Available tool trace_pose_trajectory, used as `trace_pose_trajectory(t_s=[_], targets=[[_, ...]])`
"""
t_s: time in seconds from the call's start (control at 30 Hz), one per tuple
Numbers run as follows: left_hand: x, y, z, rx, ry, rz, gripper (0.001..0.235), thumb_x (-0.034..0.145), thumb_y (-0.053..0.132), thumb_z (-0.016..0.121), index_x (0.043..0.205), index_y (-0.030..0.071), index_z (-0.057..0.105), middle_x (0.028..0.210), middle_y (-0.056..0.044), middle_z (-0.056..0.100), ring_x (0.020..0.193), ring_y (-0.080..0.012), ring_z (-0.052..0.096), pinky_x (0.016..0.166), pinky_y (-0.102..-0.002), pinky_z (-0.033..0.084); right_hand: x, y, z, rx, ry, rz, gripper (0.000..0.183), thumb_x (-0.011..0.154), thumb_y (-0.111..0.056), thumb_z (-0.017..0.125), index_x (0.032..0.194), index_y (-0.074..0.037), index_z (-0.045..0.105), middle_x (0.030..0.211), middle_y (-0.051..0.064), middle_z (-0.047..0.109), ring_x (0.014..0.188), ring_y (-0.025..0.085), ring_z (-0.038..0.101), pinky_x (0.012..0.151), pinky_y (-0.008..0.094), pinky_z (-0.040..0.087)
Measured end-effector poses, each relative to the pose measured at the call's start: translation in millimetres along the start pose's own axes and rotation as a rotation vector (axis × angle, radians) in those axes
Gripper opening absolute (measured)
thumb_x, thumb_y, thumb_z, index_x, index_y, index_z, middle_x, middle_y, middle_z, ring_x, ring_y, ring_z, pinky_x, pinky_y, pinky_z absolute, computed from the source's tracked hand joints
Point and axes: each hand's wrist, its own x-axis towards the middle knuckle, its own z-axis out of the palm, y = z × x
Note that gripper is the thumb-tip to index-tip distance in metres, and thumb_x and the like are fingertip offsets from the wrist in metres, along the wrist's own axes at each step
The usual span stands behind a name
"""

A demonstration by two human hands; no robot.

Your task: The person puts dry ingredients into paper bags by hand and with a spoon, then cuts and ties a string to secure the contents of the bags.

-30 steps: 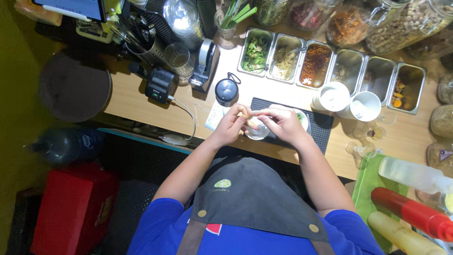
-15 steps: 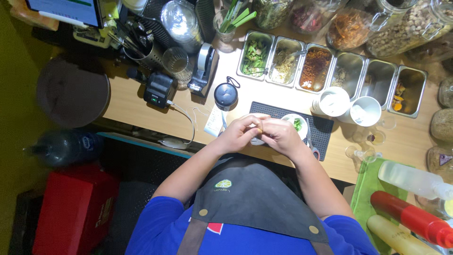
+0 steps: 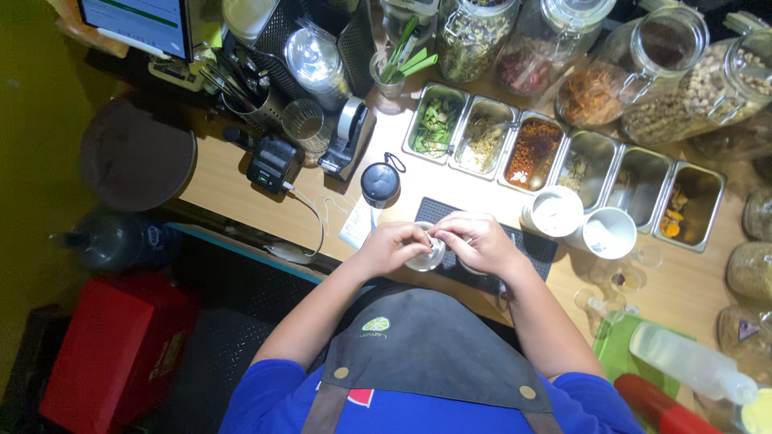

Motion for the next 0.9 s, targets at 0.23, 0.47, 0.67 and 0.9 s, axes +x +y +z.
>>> trace_pose_trajectory(t_s=[0.23,0.47,0.67,0.9], targets=[[2,18,14,0.239,0.170,0.134,0.011,0.085,0.010,0.078,0.095,0.010,0.073,0.091,-0.008,0.070,0.081,-0.0236,0.069,0.070,-0.033,0.054,15,15,5,-0.148,-0.091,0.203,0.024,0.086,-0.017,0.074,0.106,-0.005,0.072,0.072,0.010,0.071,0.063,0.024,0.071,0.061,0.035,0.056],[-3,3,22,0.122,0.345,0.040,0.005,0.087,0.004,0.074,0.091,0.006,0.072,0.082,-0.007,0.067,0.072,-0.0178,0.065,0.066,-0.029,0.051,13,16,-17,-0.072,-0.349,-0.037,0.015,0.091,-0.020,0.070,0.098,-0.006,0.070,0.089,0.012,0.072,0.081,0.031,0.071,0.072,0.040,0.056],[-3,2,23,0.145,0.330,0.022,0.004,0.087,0.005,0.074,0.091,0.005,0.071,0.082,-0.007,0.067,0.072,-0.0170,0.065,0.067,-0.029,0.051,12,13,-19,-0.070,-0.328,-0.034,0.014,0.090,-0.017,0.070,0.097,-0.005,0.069,0.088,0.014,0.070,0.081,0.031,0.071,0.072,0.040,0.056],[6,5,23,0.123,0.340,-0.047,0.003,0.087,0.005,0.072,0.089,0.003,0.071,0.084,-0.007,0.069,0.074,-0.0172,0.068,0.069,-0.029,0.053,6,19,-21,0.095,-0.355,0.009,0.018,0.093,-0.016,0.067,0.108,-0.007,0.071,0.094,0.010,0.077,0.086,0.026,0.075,0.075,0.037,0.058]])
